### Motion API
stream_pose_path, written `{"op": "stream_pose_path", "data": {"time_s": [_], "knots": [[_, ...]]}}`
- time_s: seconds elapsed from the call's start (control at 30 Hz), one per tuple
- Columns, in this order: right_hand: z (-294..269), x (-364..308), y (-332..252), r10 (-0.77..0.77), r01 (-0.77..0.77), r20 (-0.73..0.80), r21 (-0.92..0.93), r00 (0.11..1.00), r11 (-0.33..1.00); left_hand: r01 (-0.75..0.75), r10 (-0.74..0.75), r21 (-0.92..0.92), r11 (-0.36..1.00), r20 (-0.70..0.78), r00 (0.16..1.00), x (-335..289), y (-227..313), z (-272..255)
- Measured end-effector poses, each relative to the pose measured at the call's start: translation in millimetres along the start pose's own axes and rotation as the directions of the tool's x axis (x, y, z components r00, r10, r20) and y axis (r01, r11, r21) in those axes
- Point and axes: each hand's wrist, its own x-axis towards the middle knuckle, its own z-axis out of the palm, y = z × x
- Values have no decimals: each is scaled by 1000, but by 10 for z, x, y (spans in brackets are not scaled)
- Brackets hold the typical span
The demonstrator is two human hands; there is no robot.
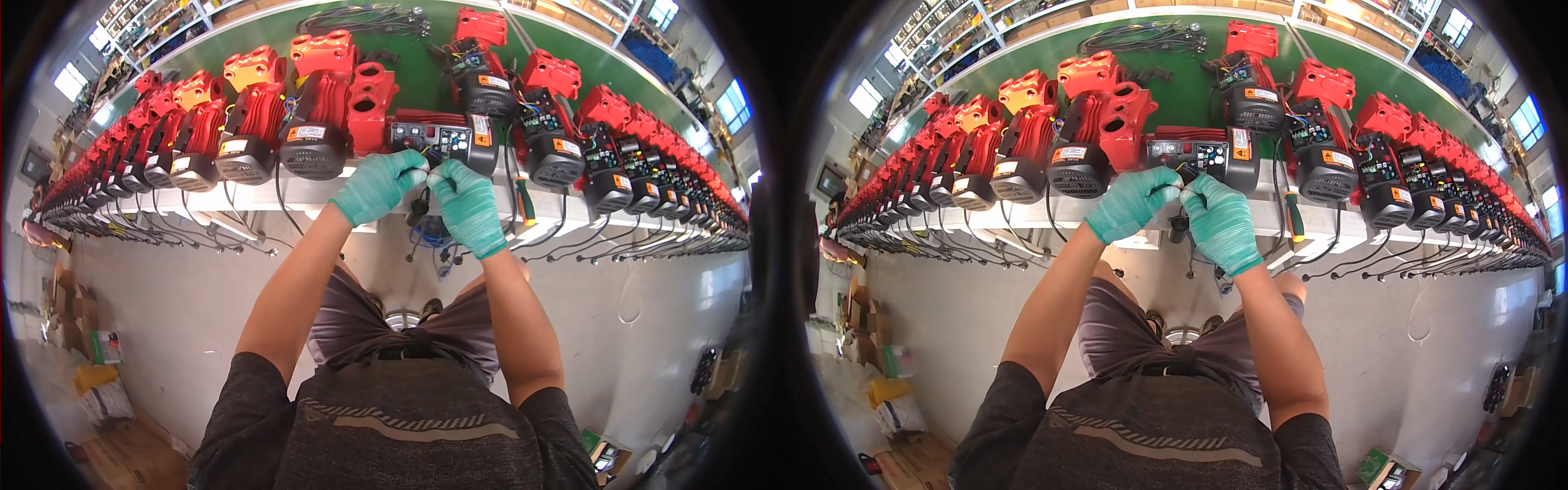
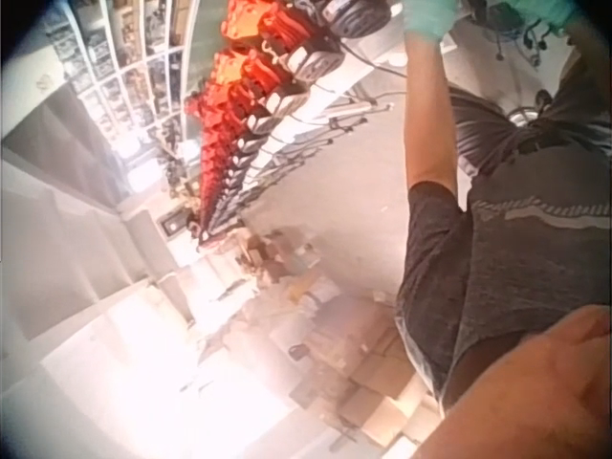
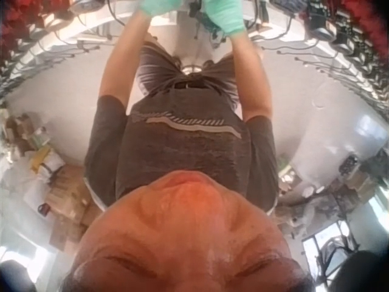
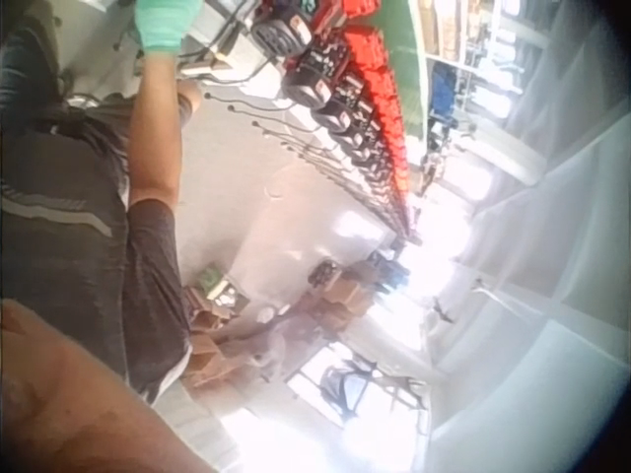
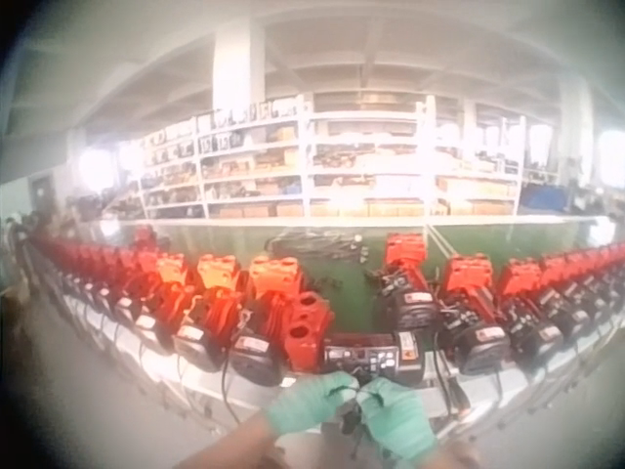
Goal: The person wires a control box on a water pump by connecting a terminal, using a screwdriver to tighten the connection, and then moves the unit along an assembly line.
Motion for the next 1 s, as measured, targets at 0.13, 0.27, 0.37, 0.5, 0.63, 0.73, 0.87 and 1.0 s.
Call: {"op": "stream_pose_path", "data": {"time_s": [0.13,0.27,0.37,0.5,0.63,0.73,0.87,1.0], "knots": [[-153,-33,70,55,-34,-162,133,985,990,210,-218,-319,924,10,976,-18,31,-12],[-273,-74,-26,89,-89,-71,3,994,996,161,-158,-213,964,34,987,-14,27,3],[-136,-80,-13,-11,8,-75,-38,997,999,216,-209,-312,925,57,976,-7,-14,21],[-42,-8,60,-69,66,-27,-100,997,993,172,-174,-292,941,18,985,-19,-50,37],[30,62,22,-46,47,27,-20,999,999,126,-128,-269,955,12,992,-40,-62,35],[36,90,-5,-62,61,50,15,997,998,132,-131,-301,944,23,991,-57,-66,41],[-57,123,-11,-89,91,122,-16,989,996,174,-165,-314,934,53,985,-66,3,-9],[-201,100,130,166,-155,-53,171,985,973,224,-215,-320,920,64,974,-64,-1,-5]]}}
